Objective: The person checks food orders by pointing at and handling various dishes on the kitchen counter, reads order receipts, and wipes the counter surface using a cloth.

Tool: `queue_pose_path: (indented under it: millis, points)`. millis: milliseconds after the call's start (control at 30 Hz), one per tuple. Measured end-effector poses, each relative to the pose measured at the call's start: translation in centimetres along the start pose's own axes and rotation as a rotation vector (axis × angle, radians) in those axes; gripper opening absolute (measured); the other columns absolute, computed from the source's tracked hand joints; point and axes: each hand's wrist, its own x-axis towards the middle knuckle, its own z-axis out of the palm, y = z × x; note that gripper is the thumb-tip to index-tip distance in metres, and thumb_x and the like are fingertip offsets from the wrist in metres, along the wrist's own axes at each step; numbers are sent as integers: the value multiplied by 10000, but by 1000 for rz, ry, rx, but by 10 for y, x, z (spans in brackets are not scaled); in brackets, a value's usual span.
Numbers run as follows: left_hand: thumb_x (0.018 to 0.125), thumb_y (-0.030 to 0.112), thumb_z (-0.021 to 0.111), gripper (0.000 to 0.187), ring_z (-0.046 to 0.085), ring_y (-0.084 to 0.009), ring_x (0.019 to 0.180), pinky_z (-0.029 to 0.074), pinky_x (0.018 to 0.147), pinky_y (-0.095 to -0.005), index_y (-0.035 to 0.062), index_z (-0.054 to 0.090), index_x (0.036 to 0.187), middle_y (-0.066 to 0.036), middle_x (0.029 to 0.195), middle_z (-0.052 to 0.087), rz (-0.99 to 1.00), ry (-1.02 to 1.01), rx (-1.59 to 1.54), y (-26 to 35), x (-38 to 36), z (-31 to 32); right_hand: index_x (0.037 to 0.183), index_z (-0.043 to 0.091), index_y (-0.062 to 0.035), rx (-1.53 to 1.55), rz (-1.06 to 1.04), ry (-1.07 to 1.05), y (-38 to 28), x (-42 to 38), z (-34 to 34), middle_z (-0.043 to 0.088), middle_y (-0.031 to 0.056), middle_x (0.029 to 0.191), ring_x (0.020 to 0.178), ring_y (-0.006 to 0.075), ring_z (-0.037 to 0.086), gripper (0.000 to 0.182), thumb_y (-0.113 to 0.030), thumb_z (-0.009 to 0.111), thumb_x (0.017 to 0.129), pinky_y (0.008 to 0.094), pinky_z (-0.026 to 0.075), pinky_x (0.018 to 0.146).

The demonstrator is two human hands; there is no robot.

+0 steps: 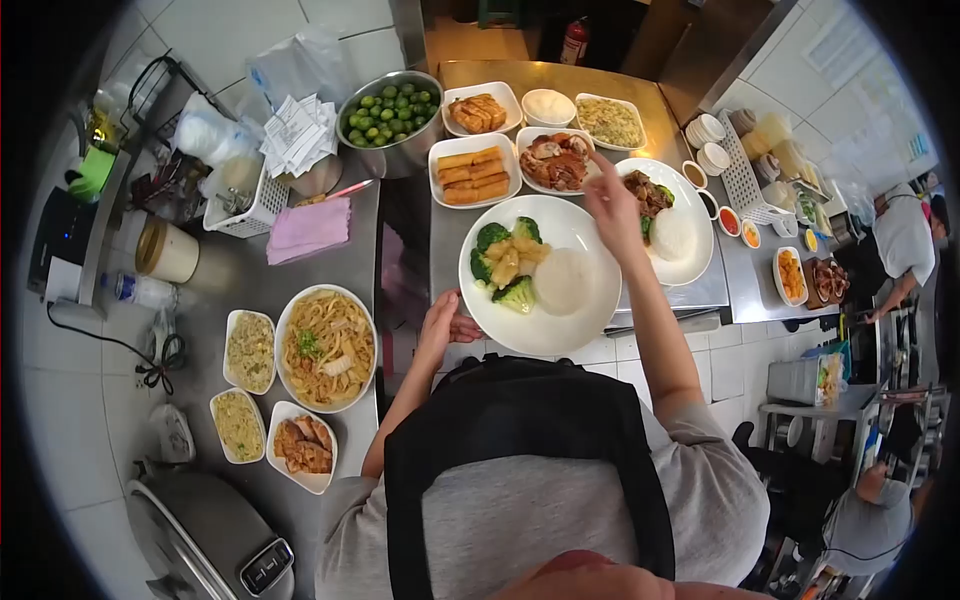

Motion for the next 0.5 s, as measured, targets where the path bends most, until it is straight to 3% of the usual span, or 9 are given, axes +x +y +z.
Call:
queue_pose_path:
  millis: [33,67,100,167,233,300,367,433,500]
  points:
    - [867,446,328,506,604,-144,613,463,536,-218,72,359,1206,-102,737,617,15,-14,-13,-4,1,7,1265,333,-120,-10,-4,-12,1,-1,-3,568,155,768,711,243,577,536,-1,482,764,357,457,671]
    - [869,441,326,502,603,-142,609,460,532,-212,67,364,1202,-93,722,615,31,-32,-26,-8,2,15,1266,329,-121,-128,-174,31,1,10,6,569,167,726,660,292,574,521,-35,458,768,378,457,609]
    - [869,441,326,502,603,-142,609,460,532,-212,67,364,1202,-93,722,615,24,16,60,9,-13,-26,1266,329,-121,-42,-152,74,-17,17,47,569,167,726,660,292,574,521,-35,458,768,378,457,609]
    - [871,440,324,502,601,-140,599,458,521,-211,65,364,1203,-91,713,615,50,-10,13,3,-8,-14,1270,322,-127,-421,-3,-235,-10,34,52,579,175,728,651,335,565,520,-75,445,767,415,454,589]
    - [870,441,324,508,601,-142,593,459,519,-213,62,361,1205,-93,712,617,60,-19,2,1,-5,-10,1271,320,-129,-392,-12,-150,-5,45,51,581,197,749,680,339,567,521,-107,439,764,452,444,607]
    - [870,443,323,513,600,-144,588,460,517,-215,58,357,1208,-95,711,618,60,-24,-2,1,-6,-9,1264,336,-125,-487,202,-82,-1,50,44,584,203,755,693,346,566,509,-115,439,766,458,444,624]
    - [869,448,323,526,600,-149,579,464,517,-220,50,350,1213,-102,714,620,76,-35,4,2,-7,-9,1268,328,-124,-489,127,-74,25,48,38,589,203,775,714,350,569,511,-128,435,768,456,447,622]
    - [868,452,323,533,600,-152,580,467,520,-222,47,348,1214,-106,715,621,76,-41,-2,1,-6,-11,1270,310,-94,-530,138,-28,31,44,25,586,209,677,620,333,585,536,-136,441,751,435,464,550]
    - [867,457,322,541,601,-155,581,469,522,-225,43,347,1214,-110,716,622,76,-58,3,3,-5,-11,1266,308,-88,-541,203,20,38,39,13,584,219,681,632,339,585,532,-137,441,753,441,463,558]
